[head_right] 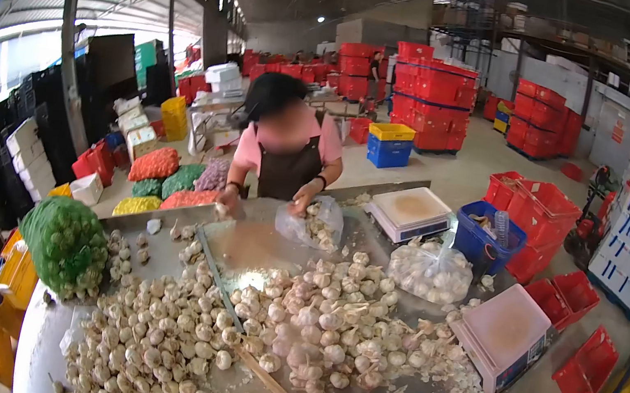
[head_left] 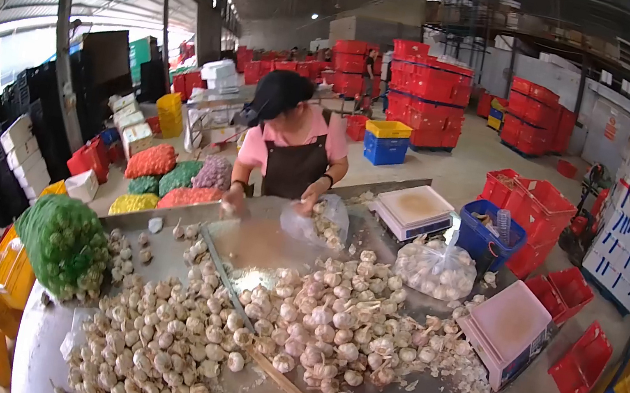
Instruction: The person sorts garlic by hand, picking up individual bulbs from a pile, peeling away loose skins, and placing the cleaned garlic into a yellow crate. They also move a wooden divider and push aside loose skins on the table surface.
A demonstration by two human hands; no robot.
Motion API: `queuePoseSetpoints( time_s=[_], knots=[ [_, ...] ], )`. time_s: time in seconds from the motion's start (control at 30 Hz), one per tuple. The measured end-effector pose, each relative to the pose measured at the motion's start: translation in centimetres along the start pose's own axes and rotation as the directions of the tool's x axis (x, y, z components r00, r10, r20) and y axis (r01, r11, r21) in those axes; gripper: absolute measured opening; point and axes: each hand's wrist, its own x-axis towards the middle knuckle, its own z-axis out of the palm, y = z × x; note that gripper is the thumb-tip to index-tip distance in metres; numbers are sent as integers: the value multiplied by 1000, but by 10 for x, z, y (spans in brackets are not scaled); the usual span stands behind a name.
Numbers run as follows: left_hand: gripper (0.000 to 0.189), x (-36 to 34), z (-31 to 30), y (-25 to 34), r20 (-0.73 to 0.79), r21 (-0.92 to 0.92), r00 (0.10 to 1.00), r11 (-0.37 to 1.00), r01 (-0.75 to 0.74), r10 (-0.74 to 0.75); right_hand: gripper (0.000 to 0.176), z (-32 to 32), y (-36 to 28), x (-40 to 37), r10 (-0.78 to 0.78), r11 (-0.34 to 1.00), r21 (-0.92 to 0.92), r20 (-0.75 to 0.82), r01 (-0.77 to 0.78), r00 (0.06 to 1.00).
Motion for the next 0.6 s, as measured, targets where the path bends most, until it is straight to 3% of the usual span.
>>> queuePoseSetpoints(
  time_s=[0.03, 0.07, 0.1, 0.13, 0.2, 0.23, 0.3, 0.33, 0.37, 0.4, 0.43, 0.5, 0.57, 0.6],
  knots=[
    [27, 6, -4, -10, -17, 15, 999, 999, -40, 41, 39, 1, 1, 0, -2, 1000, -3, 27, 2, 1000],
    [30, 2, 0, 14, 32, 56, 998, 997, 54, -56, 40, 4, 1, -1, 15, 1000, 1, 55, -15, 998],
    [8, -9, 21, 33, -210, -53, 975, 995, -84, 71, 40, 4, 9, -2, 152, 987, 38, 90, -155, 984],
    [11, -6, -4, 15, -157, 218, 974, 968, -128, 164, 38, -3, 17, 5, 155, 985, 54, 168, -166, 973],
    [11, -9, -27, 6, -219, 245, 947, 953, -178, 234, 47, 36, -11, -11, 236, 963, -136, 12, -232, 972],
    [11, -13, -38, 18, -242, 405, 860, 852, -332, 450, 49, 43, -14, -11, 233, 949, -215, -15, -231, 972],
    [9, -31, -85, 24, -466, 361, 814, 914, -184, 348, 52, 33, -16, -8, 273, 953, -145, 29, -266, 962],
    [10, -47, -112, 30, -539, 463, 716, 866, -189, 444, 50, 20, -13, -5, 265, 959, -116, 26, -260, 964],
    [14, -64, -160, 19, -517, 726, 562, 679, -113, 646, 49, 8, -9, -5, 257, 963, -83, 17, -255, 966],
    [15, -92, -193, 24, -594, 757, 411, 654, -6, 692, 48, -2, -10, -5, 265, 964, -36, 26, -264, 964],
    [24, -128, -240, 17, -643, 742, 270, 670, -11, 716, 47, -9, -14, -3, 258, 966, 11, 35, -258, 966],
    [37, -195, -288, 31, -647, 676, -143, 651, 346, 749, 42, -17, -22, -4, 233, 972, 50, -64, -230, 970],
    [46, -255, -331, 16, -556, 453, -248, 539, 710, 794, 42, -15, -31, -5, 245, 969, 55, -100, -240, 964],
    [42, -269, -338, 14, -486, 300, -240, 418, 857, 840, 42, -15, -34, -4, 216, 976, 46, -131, -212, 968]
  ],
)
